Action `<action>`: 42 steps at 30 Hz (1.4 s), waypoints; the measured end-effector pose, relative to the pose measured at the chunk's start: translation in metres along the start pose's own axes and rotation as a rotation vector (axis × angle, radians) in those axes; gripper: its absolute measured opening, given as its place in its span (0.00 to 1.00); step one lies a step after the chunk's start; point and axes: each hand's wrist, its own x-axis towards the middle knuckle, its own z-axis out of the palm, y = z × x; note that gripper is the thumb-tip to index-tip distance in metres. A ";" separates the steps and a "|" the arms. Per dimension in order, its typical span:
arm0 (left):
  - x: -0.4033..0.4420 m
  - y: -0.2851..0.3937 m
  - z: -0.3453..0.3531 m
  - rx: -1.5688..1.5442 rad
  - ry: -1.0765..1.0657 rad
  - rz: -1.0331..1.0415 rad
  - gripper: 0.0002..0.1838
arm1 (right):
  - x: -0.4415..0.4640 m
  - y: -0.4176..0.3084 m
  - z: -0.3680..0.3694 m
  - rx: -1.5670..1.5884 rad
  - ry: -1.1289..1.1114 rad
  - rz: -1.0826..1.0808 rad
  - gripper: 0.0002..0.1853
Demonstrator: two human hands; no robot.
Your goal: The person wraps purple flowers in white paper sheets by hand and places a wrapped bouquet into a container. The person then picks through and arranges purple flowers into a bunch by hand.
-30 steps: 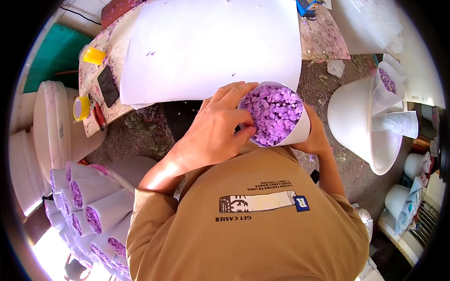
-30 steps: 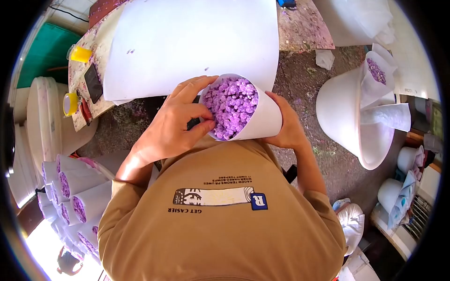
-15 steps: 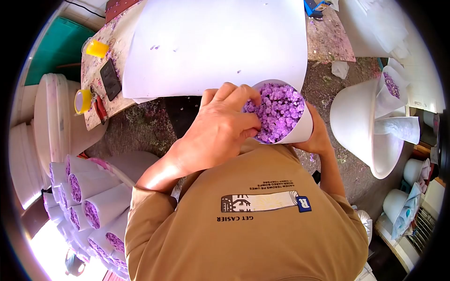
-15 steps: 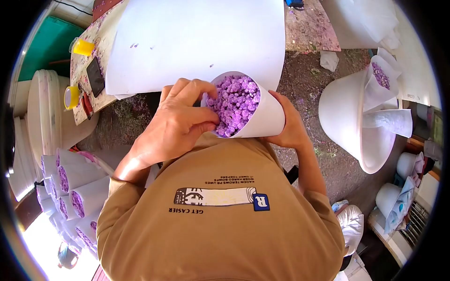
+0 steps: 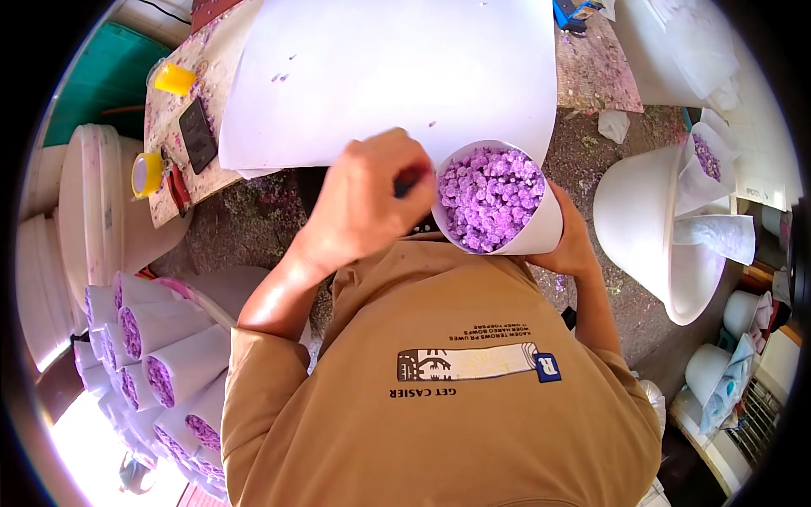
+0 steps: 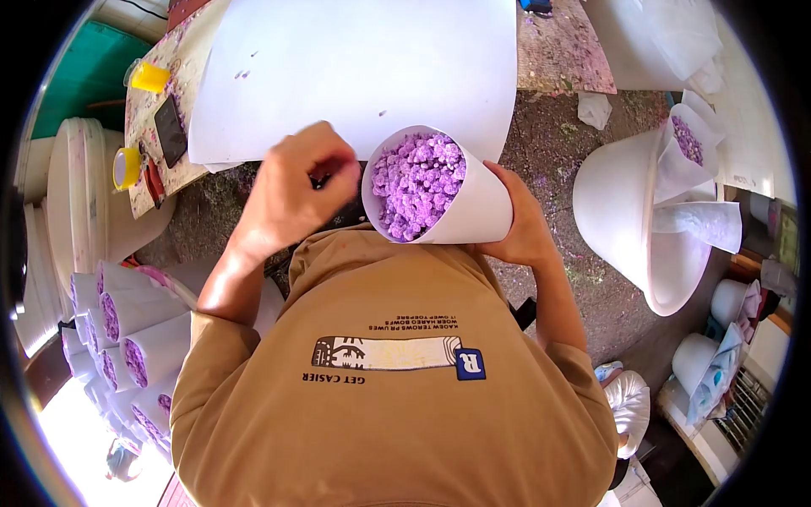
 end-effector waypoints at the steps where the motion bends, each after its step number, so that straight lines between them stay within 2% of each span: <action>1: 0.000 0.002 -0.008 0.061 -0.066 -0.088 0.07 | 0.000 0.000 0.000 -0.004 -0.002 0.011 0.55; 2: 0.000 0.007 -0.015 0.123 -0.133 -0.175 0.07 | 0.001 0.000 0.000 -0.004 -0.002 0.011 0.55; 3: -0.002 0.008 -0.014 0.122 -0.133 -0.176 0.07 | 0.001 0.001 0.000 0.001 0.002 0.007 0.55; 5: -0.006 0.010 -0.009 -0.114 -0.260 0.040 0.07 | 0.001 0.001 0.002 0.006 -0.003 0.004 0.55; 6: -0.007 0.012 -0.009 -0.085 -0.352 0.104 0.08 | 0.002 0.000 0.003 0.019 0.000 0.012 0.55; 8: -0.005 0.017 -0.007 -0.132 -0.450 0.072 0.07 | 0.003 0.002 0.004 0.031 0.002 0.021 0.55; 12: -0.001 0.010 -0.002 -0.061 -0.509 0.087 0.09 | 0.001 0.004 0.002 -0.022 0.008 0.017 0.55; 14: 0.001 0.011 -0.005 -0.109 -0.596 -0.003 0.11 | 0.002 0.001 0.002 -0.032 -0.002 0.020 0.55; 18: -0.002 0.005 -0.003 -0.167 -0.578 -0.054 0.11 | 0.003 -0.005 0.001 -0.057 0.000 -0.009 0.55; 20: -0.001 0.005 -0.003 -0.183 -0.594 -0.154 0.11 | 0.004 -0.005 0.001 -0.058 -0.010 -0.016 0.55; 24: -0.003 0.002 -0.005 -0.211 -0.600 -0.154 0.13 | 0.004 -0.009 0.002 -0.098 -0.026 0.037 0.56; 26: -0.004 -0.004 -0.005 -0.224 -0.614 -0.131 0.13 | 0.005 0.008 0.008 -0.127 -0.049 -0.062 0.56; 27: -0.004 -0.002 -0.006 -0.206 -0.624 -0.125 0.13 | 0.007 -0.006 0.010 -0.020 -0.061 -0.036 0.54; 29: -0.008 -0.009 0.002 -0.192 -0.559 -0.061 0.13 | 0.007 -0.001 0.012 -0.024 -0.053 -0.048 0.54; 32: -0.013 0.003 -0.008 -0.266 -0.487 -0.184 0.13 | 0.005 -0.002 0.014 0.040 0.013 -0.001 0.56; 34: -0.022 0.001 -0.009 -0.272 -0.414 -0.165 0.13 | 0.008 0.002 0.006 -0.007 -0.034 0.032 0.57; 37: -0.031 -0.005 -0.001 -0.621 -0.166 -0.177 0.11 | 0.020 0.011 -0.005 0.073 -0.100 0.075 0.58; 38: -0.037 -0.016 -0.001 -0.598 -0.138 -0.181 0.11 | 0.025 0.014 -0.008 0.084 -0.135 0.122 0.58; 40: -0.056 -0.031 -0.016 -0.537 0.087 -0.182 0.12 | 0.037 0.033 -0.026 0.026 -0.205 0.041 0.59; 41: -0.071 -0.039 -0.025 -0.444 0.136 -0.226 0.13 | 0.046 0.053 -0.030 0.306 -0.279 -0.060 0.58; 42: -0.090 -0.045 -0.037 -0.281 0.158 -0.296 0.14 | 0.057 0.054 -0.040 0.306 -0.311 -0.075 0.58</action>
